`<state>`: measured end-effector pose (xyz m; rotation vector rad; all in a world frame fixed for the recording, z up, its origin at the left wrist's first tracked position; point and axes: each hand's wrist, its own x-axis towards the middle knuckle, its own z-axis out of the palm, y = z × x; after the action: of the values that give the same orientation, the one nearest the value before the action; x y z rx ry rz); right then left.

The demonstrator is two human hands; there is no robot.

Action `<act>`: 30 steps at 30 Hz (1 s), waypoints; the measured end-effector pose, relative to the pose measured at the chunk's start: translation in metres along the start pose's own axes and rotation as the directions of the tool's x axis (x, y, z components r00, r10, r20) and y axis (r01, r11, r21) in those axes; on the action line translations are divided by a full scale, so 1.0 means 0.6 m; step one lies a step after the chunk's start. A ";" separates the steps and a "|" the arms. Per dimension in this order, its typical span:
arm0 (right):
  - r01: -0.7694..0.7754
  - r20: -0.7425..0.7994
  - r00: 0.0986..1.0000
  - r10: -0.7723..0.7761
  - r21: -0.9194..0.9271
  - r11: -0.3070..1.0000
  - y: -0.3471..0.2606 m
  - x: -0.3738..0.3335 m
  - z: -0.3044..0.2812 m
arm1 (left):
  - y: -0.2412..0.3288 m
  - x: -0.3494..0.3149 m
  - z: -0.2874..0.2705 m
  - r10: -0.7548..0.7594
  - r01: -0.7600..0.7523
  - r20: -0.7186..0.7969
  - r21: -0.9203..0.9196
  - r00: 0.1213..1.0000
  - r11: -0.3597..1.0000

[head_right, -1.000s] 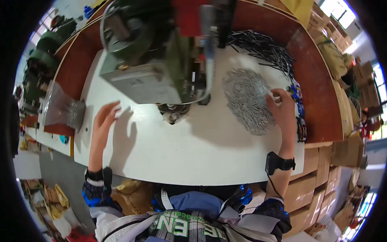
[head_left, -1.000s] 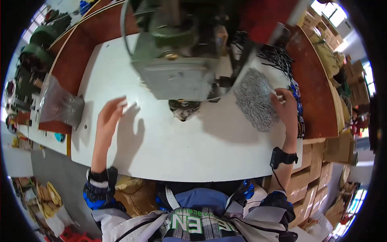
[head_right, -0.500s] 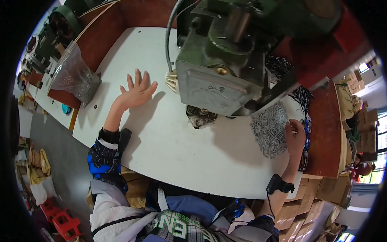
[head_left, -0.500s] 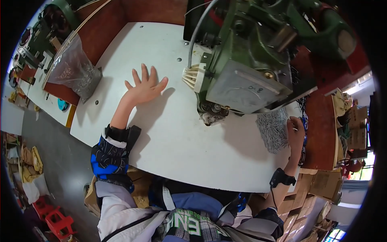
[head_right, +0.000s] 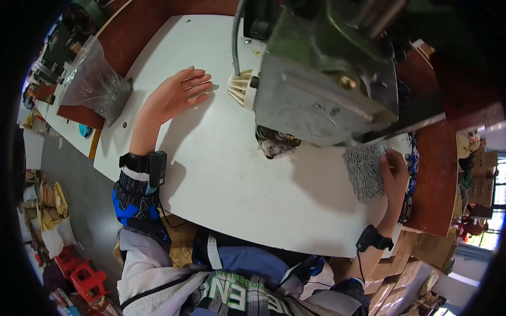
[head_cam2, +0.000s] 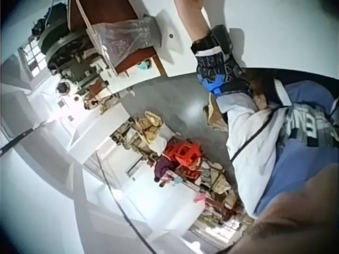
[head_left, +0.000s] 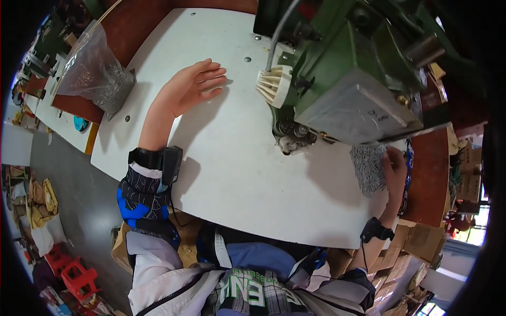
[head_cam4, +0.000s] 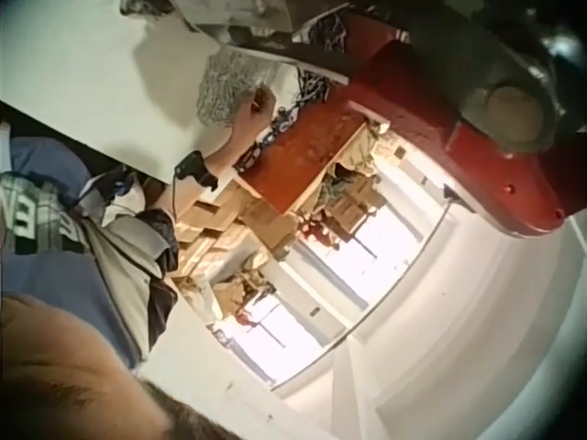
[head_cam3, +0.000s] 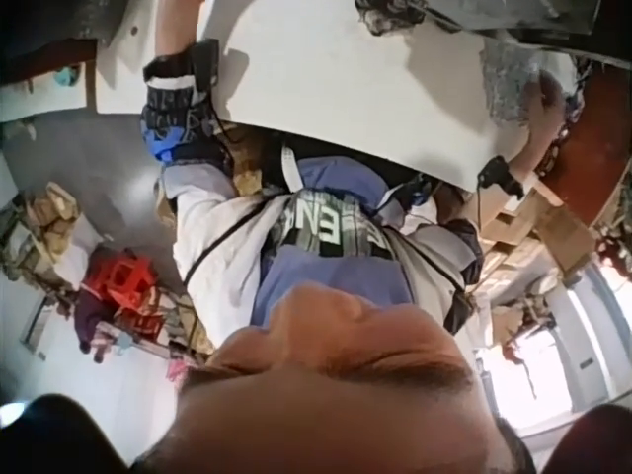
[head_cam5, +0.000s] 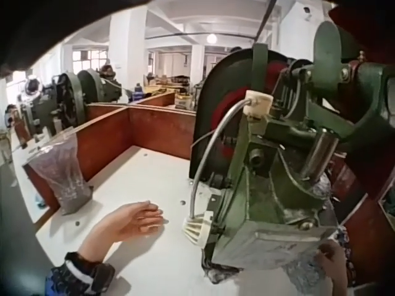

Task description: The person picks up a small metal pin from a pile, inserts it into the slot of a green machine, and presses a foot pedal to process it. They repeat this cycle multiple times, handling one pin at a time.

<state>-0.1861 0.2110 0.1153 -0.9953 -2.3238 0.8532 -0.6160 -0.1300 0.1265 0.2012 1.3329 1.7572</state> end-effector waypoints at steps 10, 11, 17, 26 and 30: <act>0.079 0.131 0.987 -0.094 0.116 0.990 -0.050 -0.010 0.040 | -0.047 0.017 -0.008 0.176 -0.175 0.011 -0.063 0.984 0.983; 0.072 0.113 0.990 -0.084 0.108 0.992 -0.049 -0.014 0.039 | -0.050 0.018 -0.003 0.208 -0.209 -0.022 -0.114 0.978 0.971; 0.269 -0.137 0.953 -0.272 -0.038 0.962 -0.054 -0.016 0.043 | -0.068 0.028 0.001 0.253 -0.249 0.013 -0.135 0.967 0.959; -0.023 0.172 0.985 0.012 0.064 0.998 -0.077 -0.032 0.025 | -0.075 0.034 -0.013 0.247 -0.250 0.113 0.013 0.962 0.968; -0.152 0.342 0.933 -0.112 0.656 0.739 -0.097 -0.038 0.030 | -0.066 0.029 -0.023 0.181 -0.157 0.239 -0.115 0.954 0.981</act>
<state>-0.2104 0.1558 0.1395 -0.5616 -1.9726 1.8539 -0.6130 -0.1261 0.0814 0.4790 1.0753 1.8636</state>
